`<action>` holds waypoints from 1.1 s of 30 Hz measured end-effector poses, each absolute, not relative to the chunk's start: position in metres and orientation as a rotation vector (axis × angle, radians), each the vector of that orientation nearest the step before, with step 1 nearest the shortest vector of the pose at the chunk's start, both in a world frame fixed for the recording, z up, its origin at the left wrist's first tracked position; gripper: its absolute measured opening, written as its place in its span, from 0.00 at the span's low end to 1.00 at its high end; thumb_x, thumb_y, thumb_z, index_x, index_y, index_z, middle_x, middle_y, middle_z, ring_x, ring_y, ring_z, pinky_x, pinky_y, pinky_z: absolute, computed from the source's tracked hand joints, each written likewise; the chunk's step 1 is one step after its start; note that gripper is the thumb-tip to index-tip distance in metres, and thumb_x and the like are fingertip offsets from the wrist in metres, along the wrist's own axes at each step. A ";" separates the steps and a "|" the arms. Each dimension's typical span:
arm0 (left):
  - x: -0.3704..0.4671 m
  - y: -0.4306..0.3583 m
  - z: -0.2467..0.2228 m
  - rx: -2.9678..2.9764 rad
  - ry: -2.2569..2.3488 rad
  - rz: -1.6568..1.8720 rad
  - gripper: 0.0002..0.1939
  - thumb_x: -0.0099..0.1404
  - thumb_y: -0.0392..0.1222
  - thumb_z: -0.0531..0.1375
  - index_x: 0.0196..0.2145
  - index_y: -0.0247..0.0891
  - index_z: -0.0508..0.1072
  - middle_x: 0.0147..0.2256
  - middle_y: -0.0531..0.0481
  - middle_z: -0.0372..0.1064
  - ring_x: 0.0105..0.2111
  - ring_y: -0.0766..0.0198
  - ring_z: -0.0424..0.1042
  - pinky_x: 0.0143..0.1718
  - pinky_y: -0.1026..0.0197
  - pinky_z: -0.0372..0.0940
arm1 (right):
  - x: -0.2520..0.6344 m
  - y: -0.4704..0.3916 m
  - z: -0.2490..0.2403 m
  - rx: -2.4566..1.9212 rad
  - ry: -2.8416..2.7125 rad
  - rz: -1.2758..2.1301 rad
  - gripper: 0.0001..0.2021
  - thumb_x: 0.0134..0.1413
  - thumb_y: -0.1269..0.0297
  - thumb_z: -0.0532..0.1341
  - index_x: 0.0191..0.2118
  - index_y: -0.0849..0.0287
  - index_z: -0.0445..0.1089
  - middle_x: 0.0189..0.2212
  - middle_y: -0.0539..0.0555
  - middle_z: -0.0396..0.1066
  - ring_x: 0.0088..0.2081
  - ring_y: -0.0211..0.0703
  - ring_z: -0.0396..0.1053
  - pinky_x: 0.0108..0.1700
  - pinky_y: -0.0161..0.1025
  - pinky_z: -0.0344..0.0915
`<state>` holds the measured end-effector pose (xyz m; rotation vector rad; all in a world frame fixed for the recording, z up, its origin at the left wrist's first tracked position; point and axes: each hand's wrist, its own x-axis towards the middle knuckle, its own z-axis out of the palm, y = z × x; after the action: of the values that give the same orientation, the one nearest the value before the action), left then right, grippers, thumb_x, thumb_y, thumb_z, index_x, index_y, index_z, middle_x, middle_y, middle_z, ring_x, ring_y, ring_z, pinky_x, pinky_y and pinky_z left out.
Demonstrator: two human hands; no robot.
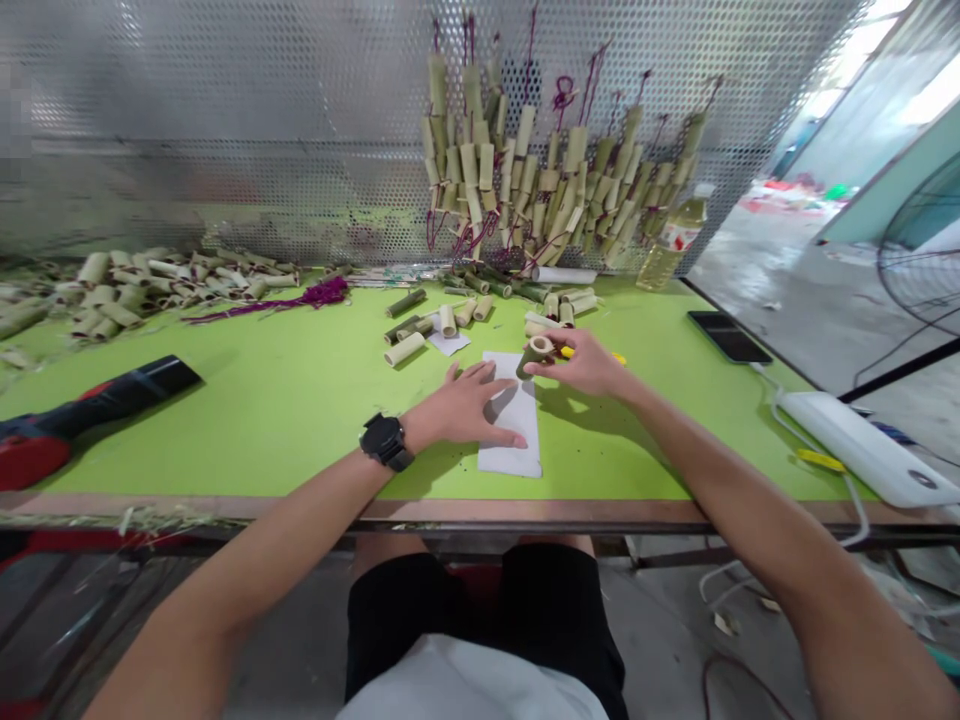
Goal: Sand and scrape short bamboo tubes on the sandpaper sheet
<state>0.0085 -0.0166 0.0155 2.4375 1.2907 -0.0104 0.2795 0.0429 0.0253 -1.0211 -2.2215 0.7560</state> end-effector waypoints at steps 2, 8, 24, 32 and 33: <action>0.008 -0.016 0.013 2.441 1.289 0.007 0.70 0.63 0.93 0.59 0.86 0.44 0.57 0.86 0.32 0.37 0.86 0.26 0.37 0.83 0.25 0.31 | 0.273 0.039 0.020 -1.100 -2.253 0.675 0.23 0.67 0.38 0.70 0.43 0.55 0.77 0.38 0.56 0.78 0.35 0.47 0.69 0.40 0.47 0.67; 0.008 -0.012 0.007 2.410 1.310 0.079 0.77 0.60 0.93 0.61 0.87 0.34 0.48 0.86 0.30 0.41 0.85 0.27 0.41 0.84 0.30 0.34 | 0.253 0.029 0.006 -1.156 -2.297 0.601 0.20 0.73 0.40 0.62 0.39 0.52 0.68 0.33 0.52 0.74 0.34 0.47 0.68 0.39 0.45 0.66; 0.009 -0.012 0.007 2.402 1.316 0.044 0.80 0.59 0.93 0.59 0.86 0.28 0.46 0.86 0.28 0.37 0.86 0.30 0.39 0.84 0.32 0.33 | 0.249 0.043 0.000 -1.296 -2.281 0.355 0.22 0.63 0.49 0.68 0.26 0.51 0.58 0.22 0.49 0.64 0.28 0.43 0.60 0.34 0.43 0.56; 0.008 -0.013 0.004 2.407 1.256 0.135 0.74 0.62 0.90 0.62 0.87 0.37 0.47 0.86 0.32 0.42 0.85 0.31 0.43 0.84 0.30 0.35 | 0.238 0.033 -0.004 -1.135 -2.405 0.387 0.20 0.69 0.46 0.62 0.29 0.53 0.68 0.21 0.50 0.69 0.26 0.42 0.61 0.32 0.41 0.57; 0.008 -0.012 0.003 2.402 1.270 0.130 0.75 0.61 0.90 0.62 0.87 0.36 0.47 0.86 0.32 0.41 0.85 0.30 0.43 0.84 0.30 0.35 | 0.240 0.037 -0.003 -1.199 -2.395 0.372 0.21 0.69 0.45 0.63 0.28 0.53 0.67 0.21 0.51 0.69 0.25 0.42 0.61 0.31 0.41 0.57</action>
<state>0.0081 -0.0120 0.0034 2.4022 1.2702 0.1303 0.2397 0.0365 -0.0033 -1.1989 -2.3950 0.3721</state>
